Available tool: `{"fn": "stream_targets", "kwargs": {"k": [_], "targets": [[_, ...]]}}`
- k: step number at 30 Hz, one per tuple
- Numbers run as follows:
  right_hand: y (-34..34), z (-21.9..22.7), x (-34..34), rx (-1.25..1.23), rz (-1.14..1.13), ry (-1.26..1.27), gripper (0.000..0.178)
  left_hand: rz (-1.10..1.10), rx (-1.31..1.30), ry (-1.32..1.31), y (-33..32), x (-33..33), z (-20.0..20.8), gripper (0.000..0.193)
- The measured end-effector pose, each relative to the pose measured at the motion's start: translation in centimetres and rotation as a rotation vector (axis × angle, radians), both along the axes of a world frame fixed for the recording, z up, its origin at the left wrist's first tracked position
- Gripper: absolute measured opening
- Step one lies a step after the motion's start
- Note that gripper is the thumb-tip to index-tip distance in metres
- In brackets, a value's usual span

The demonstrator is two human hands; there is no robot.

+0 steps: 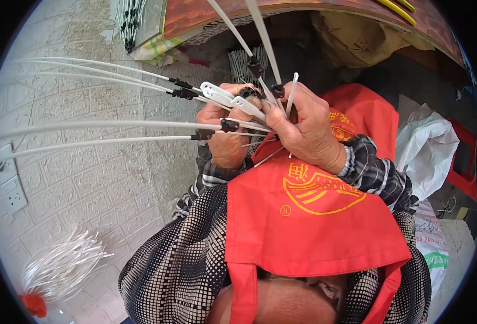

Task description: The person trims wire on an umbrella runner assembly using pliers, then aligns umbrella ribs and threads wire through their hinges by hand.

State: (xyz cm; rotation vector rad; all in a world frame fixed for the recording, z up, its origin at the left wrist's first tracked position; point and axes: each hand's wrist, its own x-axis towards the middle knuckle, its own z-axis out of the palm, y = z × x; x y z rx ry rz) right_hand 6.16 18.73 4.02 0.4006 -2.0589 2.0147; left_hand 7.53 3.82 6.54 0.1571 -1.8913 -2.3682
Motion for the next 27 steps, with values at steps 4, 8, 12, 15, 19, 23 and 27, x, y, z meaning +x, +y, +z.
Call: {"fn": "stream_targets", "kwargs": {"k": [4, 8, 12, 15, 19, 23, 27], "targets": [[-0.2, -0.1, 0.0, 0.025, -0.033, -0.006, 0.016, 0.019, 0.032, 0.042, 0.8, -0.1, 0.4, 0.022], [-0.3, 0.1, -0.1, 0.047, -0.052, 0.029, 0.016, 0.020, 0.010, 0.002, 0.5, -0.2, 0.5, 0.023], [-0.4, -0.1, -0.3, 0.082, -0.081, 0.062, 0.016, 0.022, 0.019, -0.025, 0.7, 0.0, 0.9, 0.027], [-0.8, -0.3, -0.4, 0.021, -0.072, 0.062, 0.017, 0.007, 0.039, -0.031, -0.1, -0.3, 0.6, 0.028], [-0.5, -0.6, -0.7, -0.032, -0.016, 0.015, 0.018, -0.044, 0.073, -0.064, -0.6, -0.5, 0.3, 0.026], [-0.1, -0.7, -1.0, -0.103, 0.087, -0.075, 0.016, -0.126, 0.040, -0.093, -1.7, -1.3, -0.3, 0.023], [0.3, -0.4, -1.3, -0.143, 0.150, -0.093, 0.015, -0.129, 0.079, -0.073, -1.3, -1.3, 0.2, 0.022]]}}
